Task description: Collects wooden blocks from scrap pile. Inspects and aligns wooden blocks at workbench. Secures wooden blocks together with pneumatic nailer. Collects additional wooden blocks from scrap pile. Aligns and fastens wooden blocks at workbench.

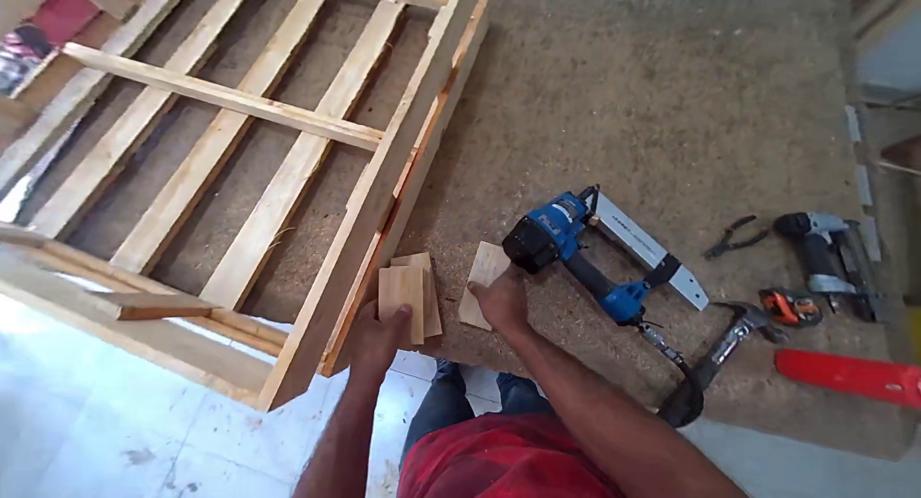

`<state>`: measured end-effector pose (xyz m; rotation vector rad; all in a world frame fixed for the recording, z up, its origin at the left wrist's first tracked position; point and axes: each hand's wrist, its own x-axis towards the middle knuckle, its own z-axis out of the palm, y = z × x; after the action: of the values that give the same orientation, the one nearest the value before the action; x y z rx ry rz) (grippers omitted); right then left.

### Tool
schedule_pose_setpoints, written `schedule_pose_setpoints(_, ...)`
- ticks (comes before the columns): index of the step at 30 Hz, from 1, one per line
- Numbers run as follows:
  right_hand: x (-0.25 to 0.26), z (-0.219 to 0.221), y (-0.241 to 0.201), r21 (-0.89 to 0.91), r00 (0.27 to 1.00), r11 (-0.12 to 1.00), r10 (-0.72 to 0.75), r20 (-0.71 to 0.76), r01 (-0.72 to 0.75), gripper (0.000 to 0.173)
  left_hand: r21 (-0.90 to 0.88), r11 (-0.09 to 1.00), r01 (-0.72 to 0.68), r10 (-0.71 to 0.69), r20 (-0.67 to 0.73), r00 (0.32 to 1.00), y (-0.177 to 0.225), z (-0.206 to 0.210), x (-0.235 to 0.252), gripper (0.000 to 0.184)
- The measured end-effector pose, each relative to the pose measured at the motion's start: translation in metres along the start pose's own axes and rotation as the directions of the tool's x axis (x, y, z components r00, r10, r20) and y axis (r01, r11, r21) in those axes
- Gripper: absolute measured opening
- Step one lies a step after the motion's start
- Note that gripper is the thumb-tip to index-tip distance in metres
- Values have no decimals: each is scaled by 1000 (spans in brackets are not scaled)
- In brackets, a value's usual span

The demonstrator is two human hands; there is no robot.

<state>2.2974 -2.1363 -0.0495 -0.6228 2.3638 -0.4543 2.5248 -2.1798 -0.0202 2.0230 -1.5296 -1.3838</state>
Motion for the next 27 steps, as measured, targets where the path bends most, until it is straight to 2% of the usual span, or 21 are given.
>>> schedule_pose_setpoints(2,-2,5,-4,30,999,999,22,-45,-20,103,-77,997,10,1,144,990,0,-8,17,68)
schedule_pose_setpoints(6,-7,17,-15,79,991,993,92,-99,-85,102,-227,970,87,-5,337,942,11,-9,36,56)
schedule_pose_setpoints(11,-16,24,-30,143,972,971,209,-106,-193,98,-299,946,128,-9,369,929,22,-1,30,56)
schedule_pose_setpoints(15,-33,25,-50,323,980,929,199,-28,-179,71,-350,924,152,-18,359,933,31,3,34,51)
schedule_pose_setpoints(19,-36,39,-72,194,973,955,230,-6,-225,85,-413,892,182,-9,386,922,28,1,47,48)
schedule_pose_setpoints(21,-25,32,-64,129,969,960,242,57,-247,72,-443,873,206,1,423,906,25,-3,47,48)
schedule_pose_setpoints(23,-19,23,-54,81,968,972,206,144,-219,69,-472,847,244,-2,457,890,23,-4,39,44)
schedule_pose_setpoints(25,-23,21,-41,117,970,976,159,182,-182,75,-491,834,252,12,474,881,19,-8,29,42)
schedule_pose_setpoints(27,-33,16,-25,258,963,954,87,255,-155,86,-516,826,227,48,465,884,16,-18,16,38)
